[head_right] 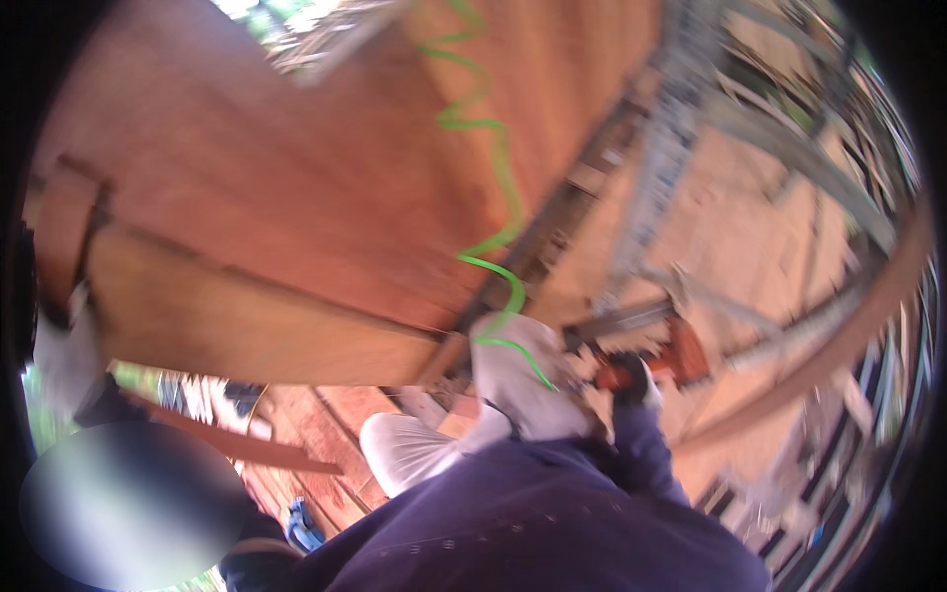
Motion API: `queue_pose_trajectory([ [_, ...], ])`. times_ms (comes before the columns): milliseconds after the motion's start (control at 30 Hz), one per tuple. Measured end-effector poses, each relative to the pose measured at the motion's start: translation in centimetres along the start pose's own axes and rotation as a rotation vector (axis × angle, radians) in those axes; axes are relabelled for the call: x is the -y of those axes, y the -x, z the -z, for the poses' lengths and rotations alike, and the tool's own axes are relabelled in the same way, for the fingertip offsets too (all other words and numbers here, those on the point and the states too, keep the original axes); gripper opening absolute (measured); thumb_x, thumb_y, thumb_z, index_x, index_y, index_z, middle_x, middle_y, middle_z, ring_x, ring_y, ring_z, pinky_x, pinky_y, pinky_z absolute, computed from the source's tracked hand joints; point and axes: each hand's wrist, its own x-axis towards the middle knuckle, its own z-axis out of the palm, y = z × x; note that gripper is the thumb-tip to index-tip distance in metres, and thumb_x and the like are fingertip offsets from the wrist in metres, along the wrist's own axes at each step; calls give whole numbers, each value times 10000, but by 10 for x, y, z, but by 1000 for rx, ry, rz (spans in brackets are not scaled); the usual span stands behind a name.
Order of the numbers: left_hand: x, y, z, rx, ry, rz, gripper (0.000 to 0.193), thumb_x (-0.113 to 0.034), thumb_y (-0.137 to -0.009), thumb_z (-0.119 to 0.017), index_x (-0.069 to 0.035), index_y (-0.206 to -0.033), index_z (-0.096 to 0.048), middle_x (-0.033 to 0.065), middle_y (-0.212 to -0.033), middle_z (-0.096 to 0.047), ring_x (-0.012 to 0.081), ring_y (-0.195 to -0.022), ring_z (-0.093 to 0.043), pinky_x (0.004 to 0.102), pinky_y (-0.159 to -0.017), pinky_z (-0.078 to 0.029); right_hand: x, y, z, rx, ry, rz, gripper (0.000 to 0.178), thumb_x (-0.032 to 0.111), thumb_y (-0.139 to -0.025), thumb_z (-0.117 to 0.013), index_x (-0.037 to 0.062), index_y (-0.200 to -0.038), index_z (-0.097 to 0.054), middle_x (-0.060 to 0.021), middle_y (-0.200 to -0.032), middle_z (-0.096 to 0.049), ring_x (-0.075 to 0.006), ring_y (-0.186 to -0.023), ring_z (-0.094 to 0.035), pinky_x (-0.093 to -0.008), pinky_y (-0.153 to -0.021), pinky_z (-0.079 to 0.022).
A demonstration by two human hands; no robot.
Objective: The person installs wooden planks onto a curved wooden wall using a pneumatic nail gun. They repeatedly position planks, align them, and fasten them in place while working on scaffolding.
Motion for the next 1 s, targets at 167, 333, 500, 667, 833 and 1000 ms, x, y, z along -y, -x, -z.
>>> queue_pose_trajectory([
  [167, -78, -8, 17, -100, 70, 106, 732, -124, -729, -736, -213, -1408, -477, 115, -1383, -504, 326, -1149, -599, 404, -920, -522, 77, 39, -111, 193, 309, 159, 322, 69, -817, -663, 30, -1102, -518, -74, -850, -602, -218, -835, -637, -432, -820, -543],
  [333, -71, -7, 30, -36, 64, 186, 712, -166, -743, -735, -195, -1400, -462, 106, -1386, -481, 306, -923, -684, 394, -794, -565, 110, 32, -179, 685, 564, 223, 334, 234, -906, -576, 1, -1143, -548, -107, -863, -626, -207, -771, -628, -352, -742, -524],
  [500, -72, -6, 28, 3, 157, 223, 742, -155, -745, -717, -234, -1423, -426, 104, -1403, -468, 335, -1012, -660, 409, -810, -567, 153, 30, -281, 870, 881, 534, 395, 248, -921, -588, 3, -1229, -551, -111, -1036, -642, -225, -879, -644, -352, -799, -523],
  [667, -70, -5, 26, 7, 152, 210, 756, -157, -735, -712, -217, -1427, -412, 125, -1404, -462, 340, -947, -677, 406, -792, -568, 158, 33, -352, 928, 757, 643, 369, 94, -912, -579, 35, -1275, -562, -131, -1129, -629, -228, -967, -637, -366, -847, -515],
  [833, -71, -6, 30, 18, 135, 224, 746, -169, -738, -712, -208, -1421, -416, 122, -1397, -466, 333, -936, -679, 408, -782, -564, 166, 41, -387, 1341, 135, -30, 501, 102, -866, -643, 76, -1353, -531, -123, -1341, -579, -288, -1169, -601, -396, -975, -487],
  [1000, -72, -5, 30, 22, 140, 224, 726, -164, -743, -704, -189, -1412, -423, 113, -1385, -471, 325, -941, -677, 408, -787, -561, 164, 63, -418, 1464, 584, 197, 470, 253, -898, -618, 87, -1329, -533, -84, -1303, -609, -244, -1161, -601, -369, -972, -498],
])
